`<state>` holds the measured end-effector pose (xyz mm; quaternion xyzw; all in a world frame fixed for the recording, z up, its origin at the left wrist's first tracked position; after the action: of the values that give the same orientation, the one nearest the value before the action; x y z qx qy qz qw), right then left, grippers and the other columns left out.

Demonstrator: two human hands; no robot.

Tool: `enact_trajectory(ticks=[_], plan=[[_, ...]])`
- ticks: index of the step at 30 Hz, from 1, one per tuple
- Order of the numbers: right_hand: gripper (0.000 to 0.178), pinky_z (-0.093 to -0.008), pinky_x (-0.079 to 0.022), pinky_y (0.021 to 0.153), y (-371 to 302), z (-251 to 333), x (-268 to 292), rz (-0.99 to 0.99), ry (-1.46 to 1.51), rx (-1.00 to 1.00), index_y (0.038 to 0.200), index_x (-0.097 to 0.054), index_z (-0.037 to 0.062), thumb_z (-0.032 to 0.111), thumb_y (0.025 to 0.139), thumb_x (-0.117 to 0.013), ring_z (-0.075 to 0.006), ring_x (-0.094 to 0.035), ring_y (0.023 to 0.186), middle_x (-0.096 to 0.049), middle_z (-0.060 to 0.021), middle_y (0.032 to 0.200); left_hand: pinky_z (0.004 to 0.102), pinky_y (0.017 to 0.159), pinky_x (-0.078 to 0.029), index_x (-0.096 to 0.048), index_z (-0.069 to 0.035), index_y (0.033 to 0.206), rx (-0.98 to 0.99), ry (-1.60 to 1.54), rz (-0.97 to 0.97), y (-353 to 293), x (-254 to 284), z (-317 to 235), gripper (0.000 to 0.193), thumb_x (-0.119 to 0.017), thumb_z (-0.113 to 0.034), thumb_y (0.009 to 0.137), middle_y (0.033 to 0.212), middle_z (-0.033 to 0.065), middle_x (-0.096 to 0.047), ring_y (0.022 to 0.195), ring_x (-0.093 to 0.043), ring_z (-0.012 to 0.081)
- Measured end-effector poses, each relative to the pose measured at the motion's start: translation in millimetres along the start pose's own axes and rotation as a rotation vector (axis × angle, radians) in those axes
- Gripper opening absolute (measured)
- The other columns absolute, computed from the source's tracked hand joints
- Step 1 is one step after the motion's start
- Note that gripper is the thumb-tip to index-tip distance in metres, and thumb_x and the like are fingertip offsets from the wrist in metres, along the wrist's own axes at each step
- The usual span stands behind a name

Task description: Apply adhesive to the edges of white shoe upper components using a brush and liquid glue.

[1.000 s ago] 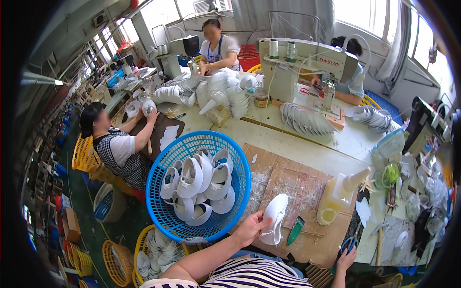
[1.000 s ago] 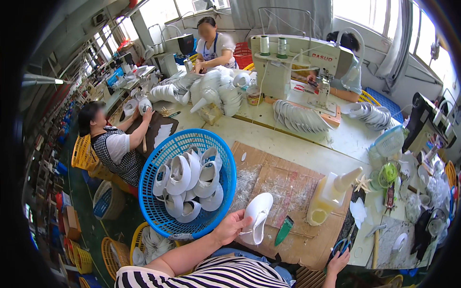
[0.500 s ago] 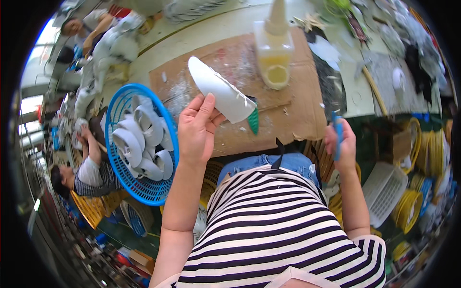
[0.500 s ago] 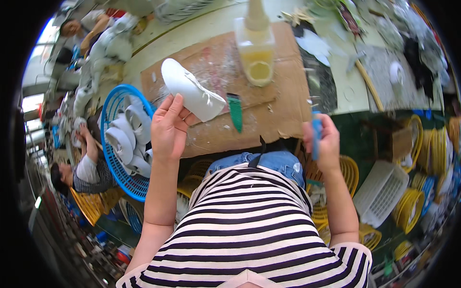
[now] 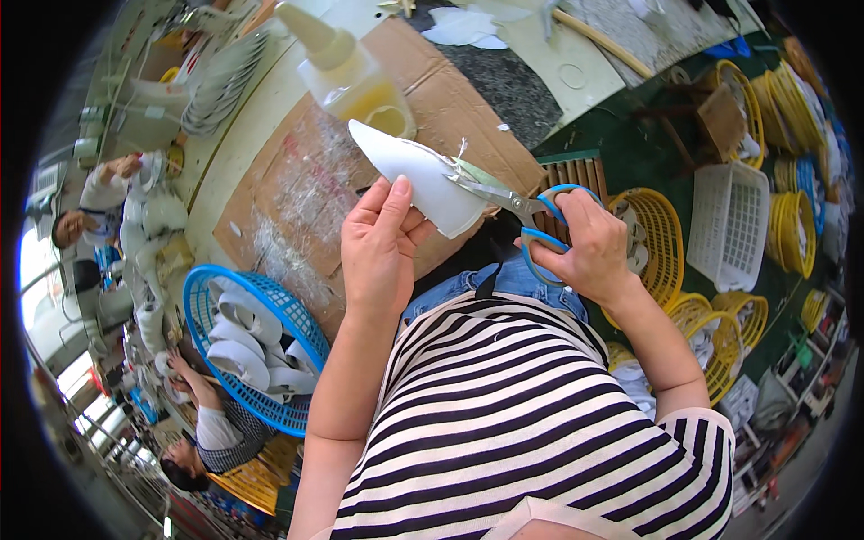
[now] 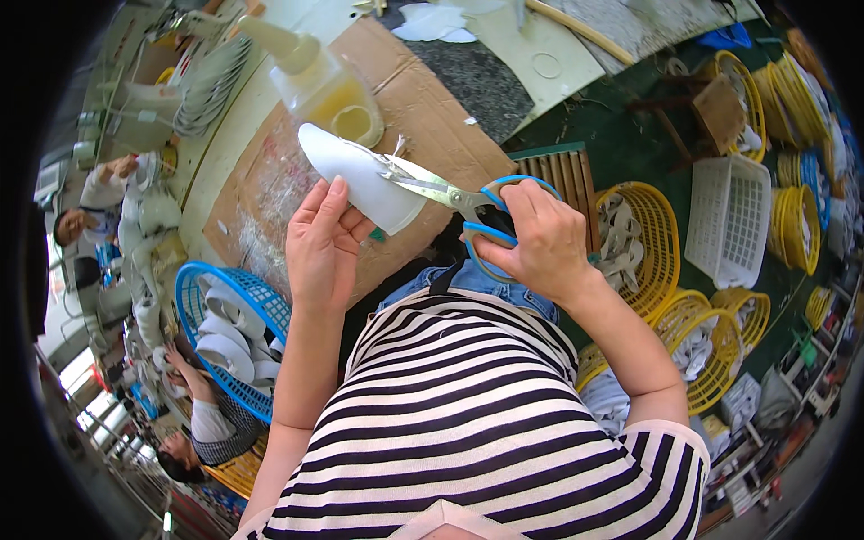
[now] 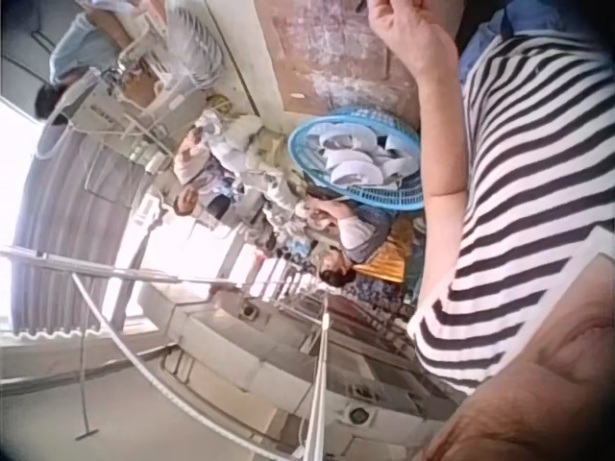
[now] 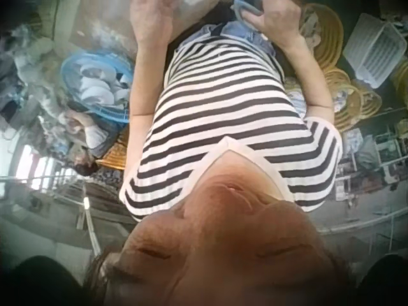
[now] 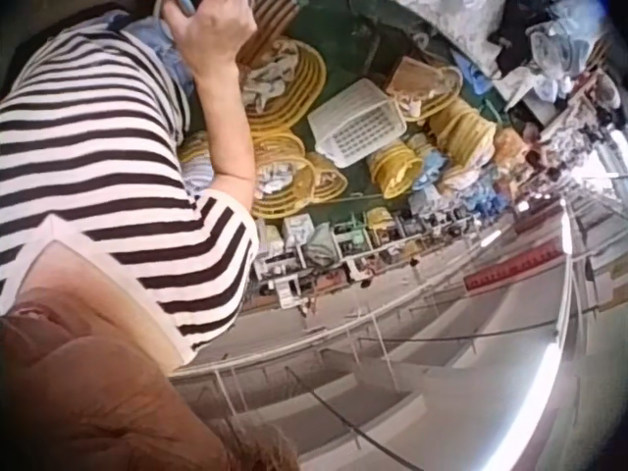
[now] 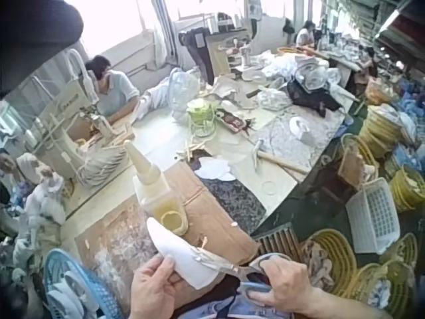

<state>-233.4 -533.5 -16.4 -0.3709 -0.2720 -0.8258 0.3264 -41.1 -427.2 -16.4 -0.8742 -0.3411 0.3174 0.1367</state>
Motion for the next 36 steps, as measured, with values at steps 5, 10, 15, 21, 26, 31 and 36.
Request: enact_trajectory(ticks=[5, 10, 15, 21, 26, 31, 36], plan=[[0.042, -0.0355, -0.047, 0.054, -20.4, -8.4, 14.3, -0.030, 0.017, -0.098, 0.091, -0.056, 0.0046, 0.031, 0.065, -0.077, -0.0269, -0.059, 0.065, -0.056, -0.0089, 0.079, 0.0348, 0.081, -0.053, -0.055, 0.003, 0.112, 0.006, 0.002, 0.025, 6.5, -18.3, 6.7, 0.024, -0.053, -0.011, 0.093, 0.103, 0.0125, -0.064, 0.091, -0.065, 0.0214], [0.045, -0.0349, -0.047, 0.053, -37.9, -13.8, 16.0, -0.040, 0.028, -0.187, 0.093, -0.055, 0.0035, 0.026, 0.063, -0.080, -0.0256, -0.059, 0.063, -0.057, -0.0087, 0.078, 0.0357, 0.081, -0.054, -0.054, 0.004, 0.114, 0.041, 0.036, 0.088, 12.7, -27.6, 14.3, 0.026, -0.052, -0.011, 0.093, 0.105, 0.0123, -0.064, 0.093, -0.065, 0.0212], [0.044, -0.0357, -0.047, 0.055, -37.7, -13.5, 14.2, -0.124, -0.050, -0.188, 0.090, -0.055, 0.0043, 0.033, 0.065, -0.077, -0.0277, -0.059, 0.067, -0.055, -0.0094, 0.080, 0.0365, 0.081, -0.054, -0.053, 0.004, 0.115, 0.093, 0.064, 0.140, 15.6, -34.8, 17.5, 0.026, -0.051, -0.012, 0.094, 0.105, 0.0122, -0.064, 0.092, -0.065, 0.0211], [0.044, -0.0360, -0.047, 0.056, -34.2, -14.5, 13.9, -0.124, -0.198, -0.191, 0.090, -0.055, 0.0053, 0.031, 0.063, -0.078, -0.0275, -0.058, 0.068, -0.053, -0.0089, 0.079, 0.0360, 0.079, -0.055, -0.053, 0.004, 0.114, 0.116, 0.140, 0.194, 23.3, -35.1, 18.2, 0.026, -0.051, -0.012, 0.094, 0.102, 0.0122, -0.064, 0.090, -0.066, 0.0206], [0.041, -0.0365, -0.046, 0.054, -36.9, -18.0, 8.1, -0.224, -0.190, -0.182, 0.087, -0.055, 0.0045, 0.026, 0.062, -0.080, -0.0269, -0.056, 0.062, -0.054, -0.0089, 0.076, 0.0356, 0.078, -0.055, -0.054, 0.004, 0.112, 0.188, 0.116, 0.202, 32.2, -34.2, 21.3, 0.024, -0.051, -0.011, 0.093, 0.101, 0.0125, -0.064, 0.089, -0.066, 0.0204], [0.032, -0.0321, -0.044, 0.051, -37.0, -35.5, -7.1, -0.187, 0.010, -0.362, 0.086, -0.056, 0.0033, 0.020, 0.069, -0.077, -0.0210, -0.058, 0.060, -0.052, -0.0053, 0.068, 0.0345, 0.076, -0.056, -0.053, 0.004, 0.113, 0.307, 0.044, 0.147, 44.5, -22.5, 32.7, 0.025, -0.052, -0.010, 0.093, 0.101, 0.0129, -0.064, 0.088, -0.066, 0.0201], [0.026, -0.0260, -0.039, 0.048, -42.8, -99.2, -36.9, -0.305, 0.859, -0.823, 0.080, -0.057, 0.0043, 0.030, 0.084, -0.063, -0.0124, -0.053, 0.056, -0.052, 0.0020, 0.066, 0.0322, 0.079, -0.052, -0.054, 0.004, 0.113, 0.184, 0.088, 0.187, 44.1, -12.0, 9.0, 0.026, -0.051, -0.014, 0.094, 0.103, 0.0099, -0.064, 0.090, -0.064, 0.0170]])
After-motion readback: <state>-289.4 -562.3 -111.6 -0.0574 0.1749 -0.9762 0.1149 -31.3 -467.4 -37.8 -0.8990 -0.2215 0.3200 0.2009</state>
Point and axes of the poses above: each hand's wrist, its own y-axis towards the middle knuckle, its own x-axis out of the back of the hand, z = x × y, the point moved 5 cm from there along y, towards the middle knuckle
